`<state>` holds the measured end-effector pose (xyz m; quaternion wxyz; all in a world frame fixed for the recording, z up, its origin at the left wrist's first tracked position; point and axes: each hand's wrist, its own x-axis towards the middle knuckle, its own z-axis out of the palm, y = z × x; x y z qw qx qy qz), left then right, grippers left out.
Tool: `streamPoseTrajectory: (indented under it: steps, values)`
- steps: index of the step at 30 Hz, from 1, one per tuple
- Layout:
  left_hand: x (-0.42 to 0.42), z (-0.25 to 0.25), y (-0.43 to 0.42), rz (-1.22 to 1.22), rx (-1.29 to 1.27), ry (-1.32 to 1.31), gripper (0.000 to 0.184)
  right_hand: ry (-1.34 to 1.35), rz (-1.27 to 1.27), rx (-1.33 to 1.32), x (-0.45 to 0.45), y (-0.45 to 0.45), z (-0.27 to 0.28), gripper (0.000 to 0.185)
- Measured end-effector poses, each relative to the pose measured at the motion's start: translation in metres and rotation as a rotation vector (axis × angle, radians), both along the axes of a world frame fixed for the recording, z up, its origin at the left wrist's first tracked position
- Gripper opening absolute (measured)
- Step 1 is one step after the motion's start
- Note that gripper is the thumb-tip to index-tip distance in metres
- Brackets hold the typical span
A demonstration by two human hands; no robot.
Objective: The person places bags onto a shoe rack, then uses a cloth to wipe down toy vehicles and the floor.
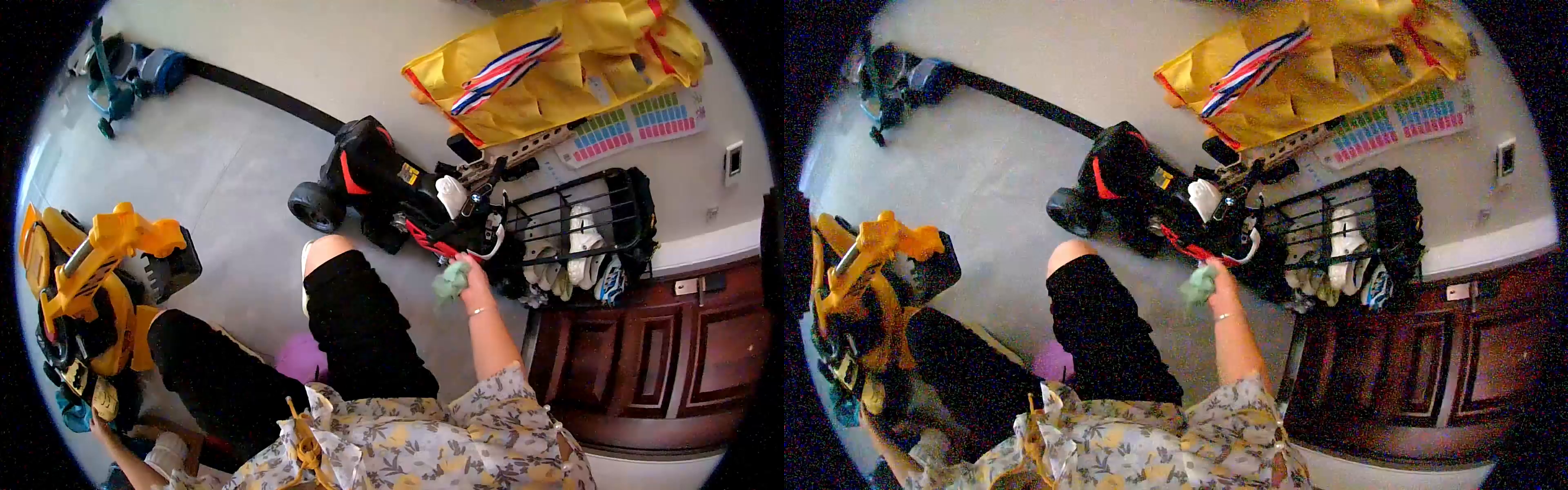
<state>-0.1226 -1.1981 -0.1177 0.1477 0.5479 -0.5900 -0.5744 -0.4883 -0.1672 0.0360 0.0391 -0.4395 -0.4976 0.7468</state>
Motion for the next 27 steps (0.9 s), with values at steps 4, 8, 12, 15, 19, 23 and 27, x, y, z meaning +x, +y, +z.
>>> streamPoseTrajectory:
  steps: [4,8,12,15,19,23,27]
  values:
    - [-0.014,0.032,0.020,-0.078,-0.207,-0.021,0.077,0.038,0.135,-0.111,-0.049,0.019,-0.036,0.019]
    - [-0.053,0.100,0.091,-0.092,-0.475,0.079,0.061,0.118,0.151,-0.271,-0.081,0.012,-0.042,0.018]
    - [-0.109,0.157,0.169,-0.509,-0.845,0.233,0.052,0.227,0.162,-0.314,-0.081,0.017,-0.058,0.020]
    - [-0.163,0.212,0.260,-0.652,-0.979,0.218,0.049,0.271,0.127,-0.307,-0.080,0.018,-0.066,0.021]
    - [-0.216,0.260,0.379,-0.762,-0.995,0.231,0.045,0.274,0.149,-0.276,-0.077,0.015,-0.056,0.023]
    - [-0.241,0.256,0.444,-0.997,-1.384,0.154,0.041,0.401,0.110,-0.240,-0.087,0.009,-0.079,0.022]
    - [-0.242,0.286,0.487,-1.205,-1.331,-0.288,0.025,0.365,0.145,-0.252,-0.083,0.009,-0.075,0.023]
